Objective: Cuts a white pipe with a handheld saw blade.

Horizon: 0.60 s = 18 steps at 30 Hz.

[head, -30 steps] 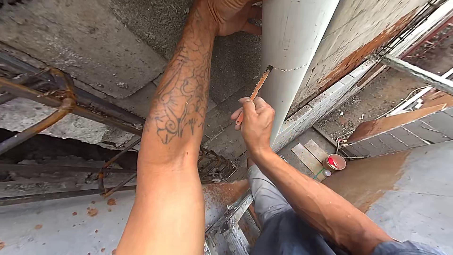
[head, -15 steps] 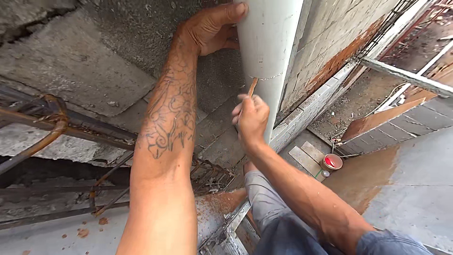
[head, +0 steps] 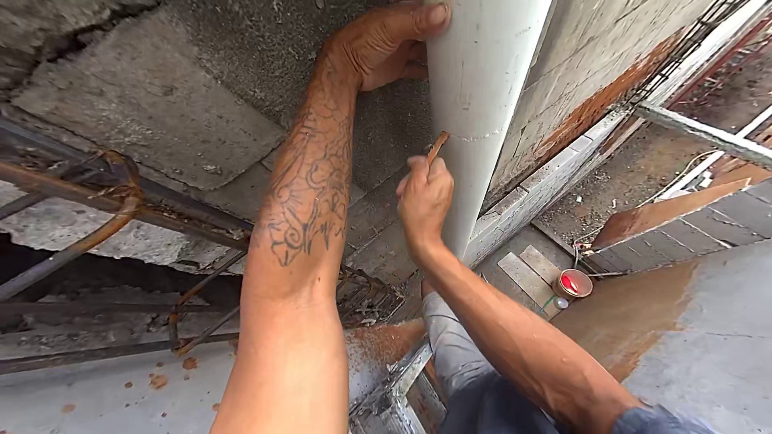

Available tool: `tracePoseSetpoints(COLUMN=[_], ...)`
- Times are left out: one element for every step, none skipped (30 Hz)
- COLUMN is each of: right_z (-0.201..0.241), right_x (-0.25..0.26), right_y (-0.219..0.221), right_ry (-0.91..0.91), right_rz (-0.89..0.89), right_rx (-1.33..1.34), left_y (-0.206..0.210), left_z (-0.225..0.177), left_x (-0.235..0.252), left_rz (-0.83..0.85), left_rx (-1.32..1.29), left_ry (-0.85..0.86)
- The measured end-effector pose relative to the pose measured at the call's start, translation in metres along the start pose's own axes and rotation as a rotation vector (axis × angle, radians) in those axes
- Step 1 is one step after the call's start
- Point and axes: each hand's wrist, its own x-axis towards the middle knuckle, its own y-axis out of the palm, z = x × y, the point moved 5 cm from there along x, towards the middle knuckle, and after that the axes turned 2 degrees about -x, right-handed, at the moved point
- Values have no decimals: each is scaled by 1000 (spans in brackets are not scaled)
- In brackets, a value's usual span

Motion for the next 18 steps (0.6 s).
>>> tracePoseSetpoints(right_z=[-3,-5,-5,-2,5,10,13,11,6,2,-4,-11,-14,-12,-6,1,7,9], right_x=[-7,-11,-10,-2,11,24,32,31,21,4,-14,-29,-35,-32,-19,1,20,34], right_y=[-3,-9,-15,-20,-24,-26,-23,-17,-8,1,8,11,10,6,0,-8,-14,-15], right_ry=[-19,-16,-8,9,29,53,59,48,31,15,9,17,18,3,-20,-26,-11,7], right_rz=[55,108,128,104,34,-39,-93,-104,-66,4,100,155,172,155,99,8,-75,-140], right_rx=[8,25,59,122,186,230,226,182,134,80,36,25,38,69,109,150,171,158], left_y=[0,0,1,3,3,2,0,0,1,1,0,0,0,0,0,-1,-1,0], left_z=[-2,-2,0,2,0,-2,-3,-2,0,0,-1,0,2,2,0,-2,-2,1], left_x=[0,0,0,2,4,5,4,2,2,3,4,5,5,4,4,5,4,3], left_rz=[1,1,-1,-6,-9,-18,-24,-26,-20,-8,-3,2,6,9,6,-2,-12,-20], left_rx=[5,14,18,13,15,17,20,17,13,12,10,8,1,2,13,26,22,8], left_ry=[10,18,18,13,11,12,14,14,17,23,30,34,34,28,23,23,22,14])
